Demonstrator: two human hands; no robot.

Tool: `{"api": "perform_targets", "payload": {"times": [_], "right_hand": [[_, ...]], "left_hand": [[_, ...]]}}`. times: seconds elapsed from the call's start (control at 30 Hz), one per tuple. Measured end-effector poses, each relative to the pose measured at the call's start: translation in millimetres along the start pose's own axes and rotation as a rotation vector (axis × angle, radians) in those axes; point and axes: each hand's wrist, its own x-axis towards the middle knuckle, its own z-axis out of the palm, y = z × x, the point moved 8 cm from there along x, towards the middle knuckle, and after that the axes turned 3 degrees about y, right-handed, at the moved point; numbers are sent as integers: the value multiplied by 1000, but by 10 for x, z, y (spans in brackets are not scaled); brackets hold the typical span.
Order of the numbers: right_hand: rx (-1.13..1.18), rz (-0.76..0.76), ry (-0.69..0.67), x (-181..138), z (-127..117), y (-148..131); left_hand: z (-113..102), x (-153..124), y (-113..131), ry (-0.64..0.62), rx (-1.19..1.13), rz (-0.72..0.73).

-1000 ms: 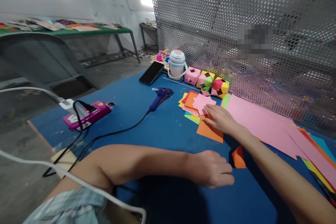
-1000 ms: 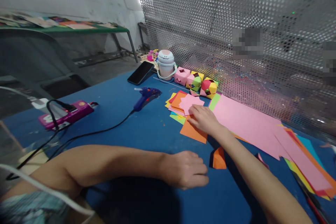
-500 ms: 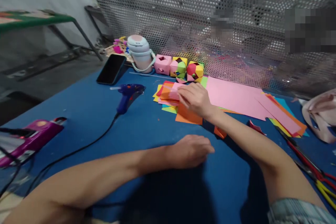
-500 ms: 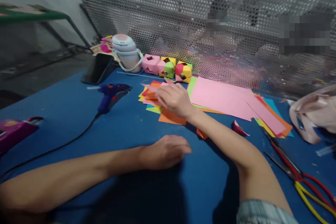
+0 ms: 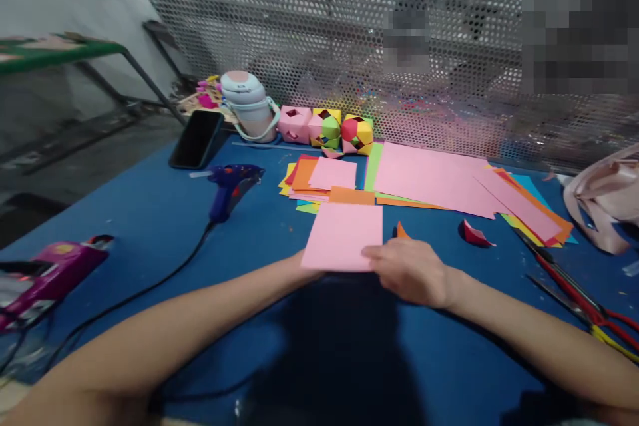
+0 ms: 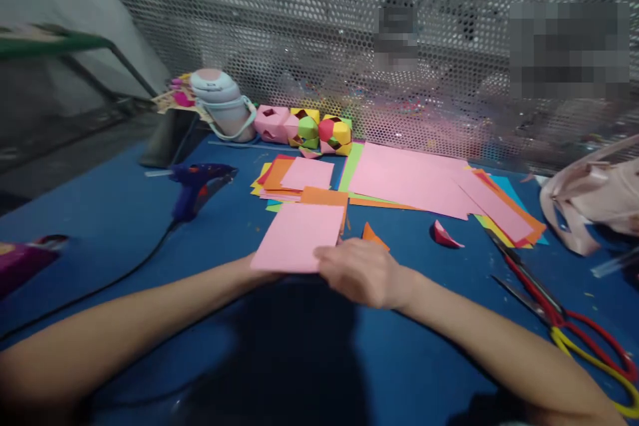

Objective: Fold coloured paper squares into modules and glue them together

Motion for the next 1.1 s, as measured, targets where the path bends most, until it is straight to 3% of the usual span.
{"api": "perform_targets", "payload": {"times": [0.1,0.27,0.33,0.4,0.5,0.6,0.83,0.93,1.1], "right_hand": [[32,211,83,3,57,357],[142,636,203,124,286,998],[165,652,193,213,419,1111],[174,632,185,283,506,1148],[201,578,168,321,537,1069],[209,477,125,286,496,859],[-57,127,-198,39,470,245],[-210,148,-254,-141,357,152],[-366,303,-321,-543,248,270]], "left_hand": [[-341,152,115,119,-14,-8],[-1132,341,172,306,50,-75],[-1371,363,102,367,34,-131],[-1476,384,40,368,5,-165],[-1451,415,-27,327,-97,-222],[-1296,425,-65,251,-245,-297],[-956,320,-131,120,-319,-408],[-902,308,-140,126,-337,-420],[-825,314,-167,127,-440,-441]]}}
